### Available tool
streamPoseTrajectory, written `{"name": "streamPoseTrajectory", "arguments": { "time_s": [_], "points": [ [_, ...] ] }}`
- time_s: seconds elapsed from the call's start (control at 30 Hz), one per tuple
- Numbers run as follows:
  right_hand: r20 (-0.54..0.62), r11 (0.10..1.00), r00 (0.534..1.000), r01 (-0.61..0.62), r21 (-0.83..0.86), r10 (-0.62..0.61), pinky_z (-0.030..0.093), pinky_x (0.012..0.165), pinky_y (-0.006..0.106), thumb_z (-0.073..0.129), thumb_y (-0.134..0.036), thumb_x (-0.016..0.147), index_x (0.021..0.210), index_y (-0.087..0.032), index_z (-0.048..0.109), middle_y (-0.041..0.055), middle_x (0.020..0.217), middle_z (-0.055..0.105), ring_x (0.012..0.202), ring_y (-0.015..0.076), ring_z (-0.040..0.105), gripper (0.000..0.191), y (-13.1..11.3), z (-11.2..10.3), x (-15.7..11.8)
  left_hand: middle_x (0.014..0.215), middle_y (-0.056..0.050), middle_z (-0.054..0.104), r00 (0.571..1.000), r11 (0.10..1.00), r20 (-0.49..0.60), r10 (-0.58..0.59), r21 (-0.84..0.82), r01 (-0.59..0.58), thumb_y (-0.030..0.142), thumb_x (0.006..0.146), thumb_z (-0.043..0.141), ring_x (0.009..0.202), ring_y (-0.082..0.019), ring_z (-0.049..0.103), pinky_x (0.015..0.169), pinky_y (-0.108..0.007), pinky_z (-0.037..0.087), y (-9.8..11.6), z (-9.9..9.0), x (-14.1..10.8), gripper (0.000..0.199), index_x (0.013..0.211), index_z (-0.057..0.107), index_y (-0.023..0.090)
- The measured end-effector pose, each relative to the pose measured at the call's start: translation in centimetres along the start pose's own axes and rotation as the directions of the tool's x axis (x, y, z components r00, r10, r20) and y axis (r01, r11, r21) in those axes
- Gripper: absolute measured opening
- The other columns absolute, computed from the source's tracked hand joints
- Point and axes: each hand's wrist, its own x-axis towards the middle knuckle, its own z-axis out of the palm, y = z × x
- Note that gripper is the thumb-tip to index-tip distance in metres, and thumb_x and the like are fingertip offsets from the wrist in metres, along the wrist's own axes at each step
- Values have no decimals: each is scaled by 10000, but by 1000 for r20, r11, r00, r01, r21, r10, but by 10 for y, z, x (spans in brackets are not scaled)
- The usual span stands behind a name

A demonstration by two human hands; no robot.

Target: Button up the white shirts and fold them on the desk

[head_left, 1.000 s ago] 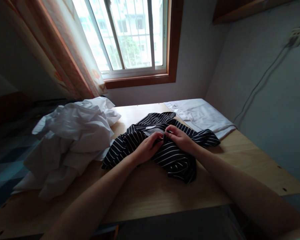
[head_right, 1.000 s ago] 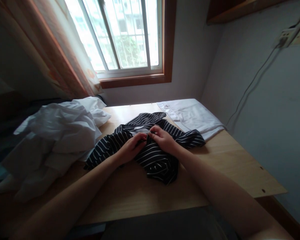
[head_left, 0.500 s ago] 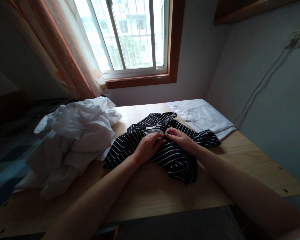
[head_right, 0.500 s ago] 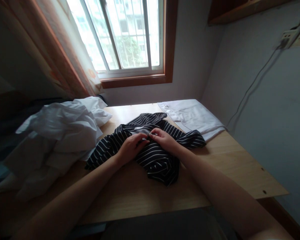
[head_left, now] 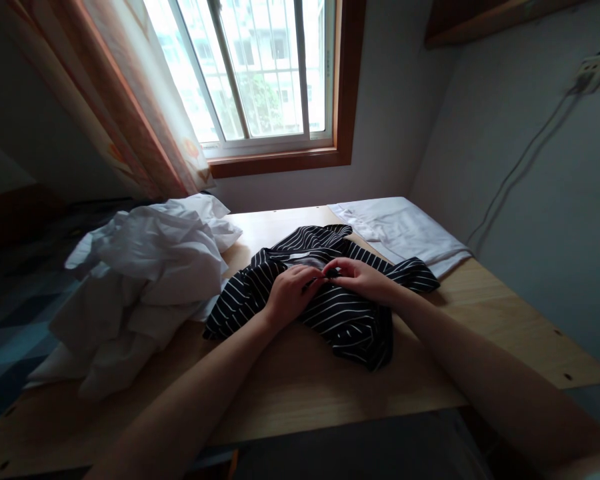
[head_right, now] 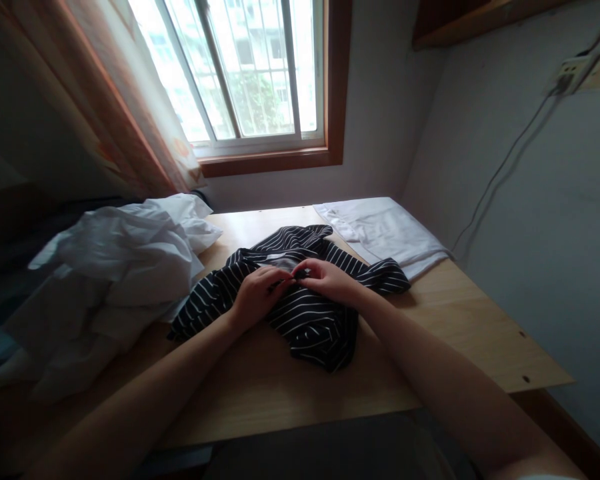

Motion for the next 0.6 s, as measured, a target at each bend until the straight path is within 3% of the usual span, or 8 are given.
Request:
{"name": "streamPoseTrajectory", "arguments": {
  "time_s": [0.23,0.47,0.6],
  "points": [
    [55,994,996,-69,82,65,474,856,338,674,-312,758,946,-173,722,33,919,708,862,172,633,238,4,-2,1,785,-17,652,994,981,30,103,162,-107,271,973,483,800,-161,604,741,-281,504,2,-5,-2,195,920,662,213],
    [4,987,998,-70,147,70,474,840,331,719,-312,709,888,-173,716,20,869,696,844,168,624,227,0,1,1,874,-31,682,999,990,43,33,139,-39,230,972,459,834,-165,633,763,-289,518,5,-5,-2,167,926,618,207],
    [-23,988,997,-67,140,71,472,787,313,744,-351,700,856,-165,713,14,826,681,794,155,604,245,-1,3,1,910,-42,684,993,975,114,16,217,-41,224,971,445,863,-181,645,760,-297,527,5,-6,0,168,971,613,210]
  ]
}}
